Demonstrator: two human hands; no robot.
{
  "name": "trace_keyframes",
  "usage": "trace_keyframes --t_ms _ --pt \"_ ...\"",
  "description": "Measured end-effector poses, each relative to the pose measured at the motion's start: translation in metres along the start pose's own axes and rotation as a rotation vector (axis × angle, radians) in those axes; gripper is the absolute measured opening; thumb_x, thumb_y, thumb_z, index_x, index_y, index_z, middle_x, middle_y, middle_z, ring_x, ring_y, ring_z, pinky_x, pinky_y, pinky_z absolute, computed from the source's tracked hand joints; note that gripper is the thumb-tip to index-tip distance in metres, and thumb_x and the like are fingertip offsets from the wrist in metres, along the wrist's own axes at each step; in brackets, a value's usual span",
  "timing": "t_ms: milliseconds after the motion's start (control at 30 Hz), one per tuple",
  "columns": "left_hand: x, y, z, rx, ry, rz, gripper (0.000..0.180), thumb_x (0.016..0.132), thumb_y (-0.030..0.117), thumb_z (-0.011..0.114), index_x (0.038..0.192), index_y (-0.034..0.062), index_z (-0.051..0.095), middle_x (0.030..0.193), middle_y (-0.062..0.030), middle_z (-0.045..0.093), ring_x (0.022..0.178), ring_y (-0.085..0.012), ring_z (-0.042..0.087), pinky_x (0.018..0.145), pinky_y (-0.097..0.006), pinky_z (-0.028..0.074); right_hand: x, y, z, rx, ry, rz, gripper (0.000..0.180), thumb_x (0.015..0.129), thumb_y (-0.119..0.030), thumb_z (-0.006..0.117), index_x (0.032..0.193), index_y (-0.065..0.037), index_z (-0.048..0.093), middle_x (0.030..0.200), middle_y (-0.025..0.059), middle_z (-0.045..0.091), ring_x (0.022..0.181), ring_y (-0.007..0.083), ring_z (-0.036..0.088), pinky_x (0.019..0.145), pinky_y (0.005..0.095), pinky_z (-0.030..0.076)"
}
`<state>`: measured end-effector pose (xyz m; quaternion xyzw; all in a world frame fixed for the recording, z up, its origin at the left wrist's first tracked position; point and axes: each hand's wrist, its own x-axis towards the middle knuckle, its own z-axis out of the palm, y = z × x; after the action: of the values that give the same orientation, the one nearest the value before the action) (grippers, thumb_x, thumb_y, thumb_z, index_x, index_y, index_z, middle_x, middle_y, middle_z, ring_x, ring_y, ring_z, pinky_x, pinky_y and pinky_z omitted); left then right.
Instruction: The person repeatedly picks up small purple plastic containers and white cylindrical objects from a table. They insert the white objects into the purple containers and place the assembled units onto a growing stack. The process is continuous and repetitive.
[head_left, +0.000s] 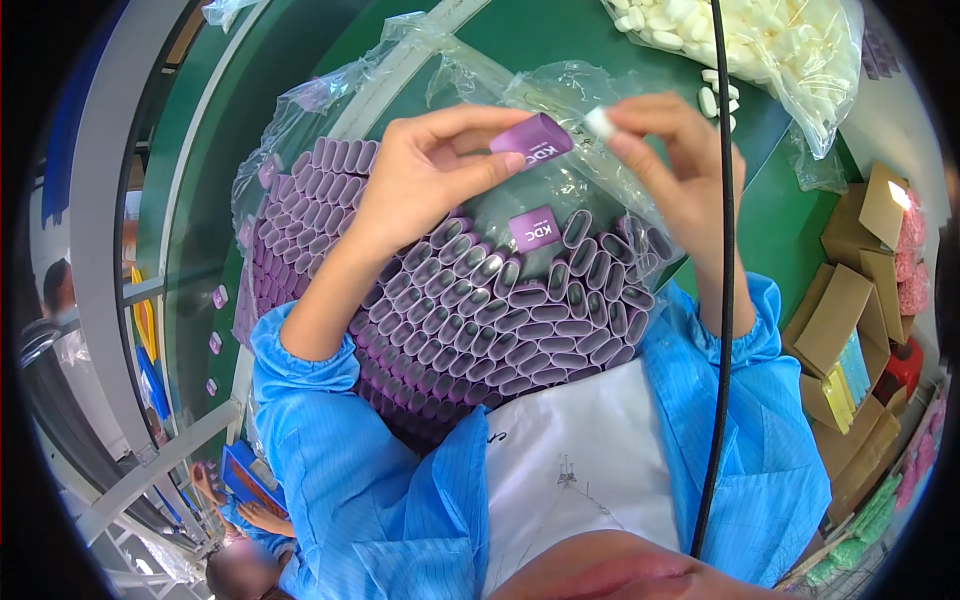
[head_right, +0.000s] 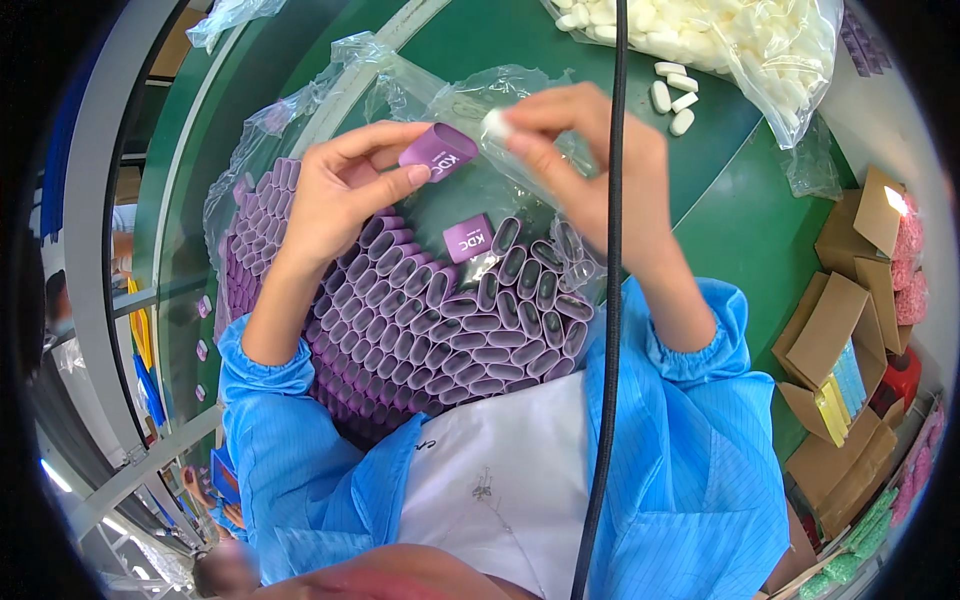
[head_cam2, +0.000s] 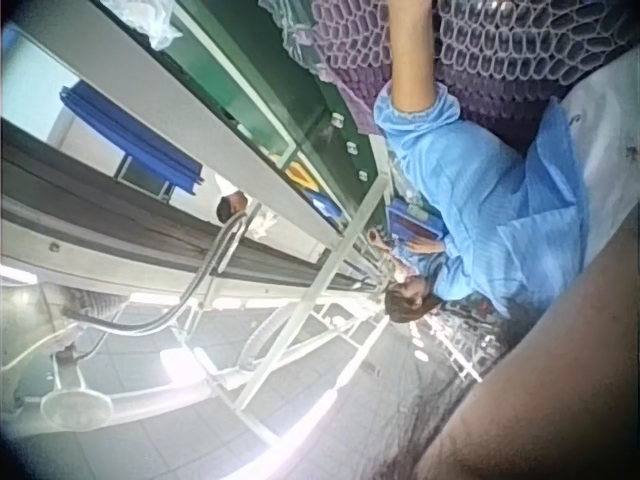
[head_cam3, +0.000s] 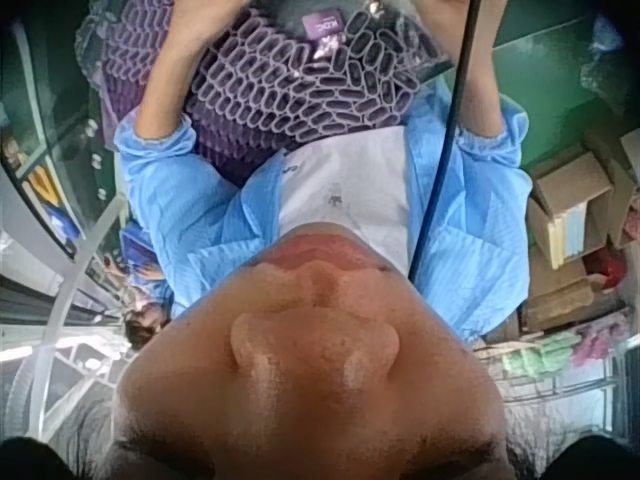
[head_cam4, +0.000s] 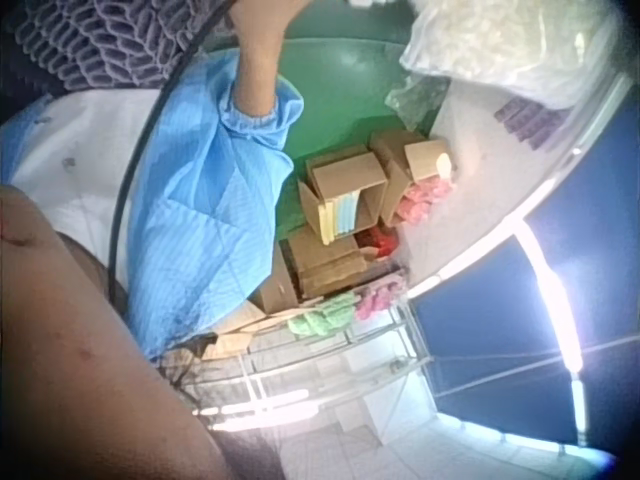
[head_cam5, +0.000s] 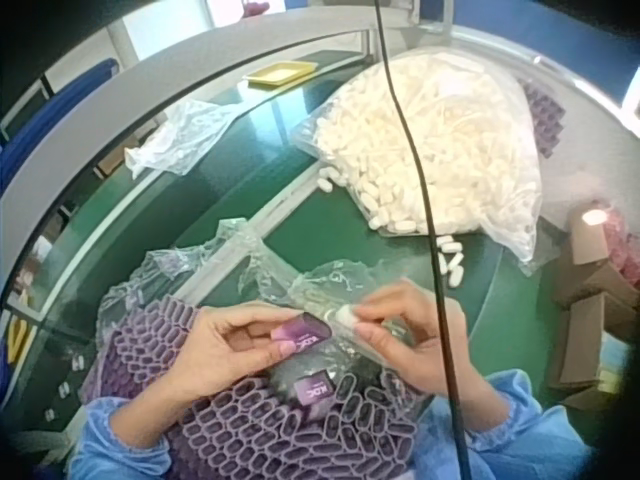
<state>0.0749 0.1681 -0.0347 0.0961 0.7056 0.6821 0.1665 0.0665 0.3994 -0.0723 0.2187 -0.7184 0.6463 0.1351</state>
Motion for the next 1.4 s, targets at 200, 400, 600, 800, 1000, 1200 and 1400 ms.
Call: trace_keyframes --t_ms 200,400,600,800,1000,1200,1400 --pt "0.0 -0.011 0.009 0.06 -0.027 0.163 0.03 0.083 -0.004 0.065 0.112 -0.001 0.064 0.109 -0.0114 0.062 0.099 -0.0168 0.061 0.088 -0.03 0.055 -0.005 -0.004 0.011 0.026 -0.057 -0.081 0.016 0.077 0.004 0.07 0.092 0.0 0.069 0.087 0.0112 0.067 0.078 0.0183 0.062 0.069 0.0276 0.049" --pt "-0.002 -0.016 0.013 0.057 -0.016 0.209 0.031 0.083 -0.006 0.064 0.113 -0.0013 0.064 0.111 -0.0113 0.06 0.099 -0.0163 0.061 0.086 -0.028 0.056 -0.002 -0.011 0.01 0.024 -0.08 -0.096 0.015 0.075 0.003 0.071 0.09 0.0 0.069 0.084 0.0102 0.068 0.075 0.0201 0.063 0.066 0.0279 0.048" --pt "-0.005 -0.02 0.016 0.102 0.013 0.227 0.035 0.08 -0.011 0.063 0.114 -0.0038 0.062 0.11 -0.0145 0.061 0.104 -0.0189 0.058 0.09 -0.031 0.052 -0.002 -0.008 0.015 -0.107 -0.04 -0.219 0.014 0.074 0.003 0.072 0.088 0.0 0.069 0.084 0.0106 0.068 0.073 0.0206 0.063 0.064 0.0285 0.049" --pt "-0.003 -0.016 0.016 -0.004 0.024 0.241 0.036 0.081 -0.009 0.064 0.116 -0.0035 0.062 0.112 -0.015 0.061 0.104 -0.0189 0.058 0.088 -0.03 0.05 -0.008 -0.01 0.021 0.075 0.053 -0.111 0.016 0.076 0.004 0.07 0.091 0.0 0.068 0.092 0.0109 0.066 0.075 0.0196 0.063 0.068 0.0274 0.05" --pt "-0.003 -0.014 0.012 -0.01 -0.012 0.223 0.036 0.08 -0.009 0.065 0.116 -0.0049 0.062 0.11 -0.0148 0.062 0.103 -0.0183 0.058 0.087 -0.028 0.049 -0.004 -0.007 0.009 -0.022 -0.062 -0.19 0.017 0.076 0.005 0.069 0.092 0.001 0.068 0.093 0.0123 0.065 0.076 0.0215 0.063 0.067 0.028 0.051" --pt "-0.005 -0.015 0.013 -0.018 -0.023 0.224 0.036 0.081 -0.01 0.063 0.117 -0.006 0.06 0.111 -0.0149 0.062 0.102 -0.0187 0.059 0.089 -0.029 0.048 -0.005 -0.01 0.015 -0.177 -0.046 -0.4 0.022 0.073 0.005 0.071 0.094 0.003 0.068 0.09 0.0139 0.064 0.076 0.0242 0.063 0.066 0.0296 0.051" --pt "-0.006 -0.017 0.014 -0.138 0.016 0.21 0.034 0.083 -0.008 0.063 0.116 -0.0012 0.062 0.108 -0.0121 0.063 0.099 -0.0172 0.061 0.087 -0.028 0.052 -0.006 -0.011 0.019 -0.279 -0.01 -0.538 0.023 0.071 0.007 0.07 0.094 0.004 0.067 0.092 0.0155 0.065 0.077 0.027 0.064 0.065 0.0313 0.051"
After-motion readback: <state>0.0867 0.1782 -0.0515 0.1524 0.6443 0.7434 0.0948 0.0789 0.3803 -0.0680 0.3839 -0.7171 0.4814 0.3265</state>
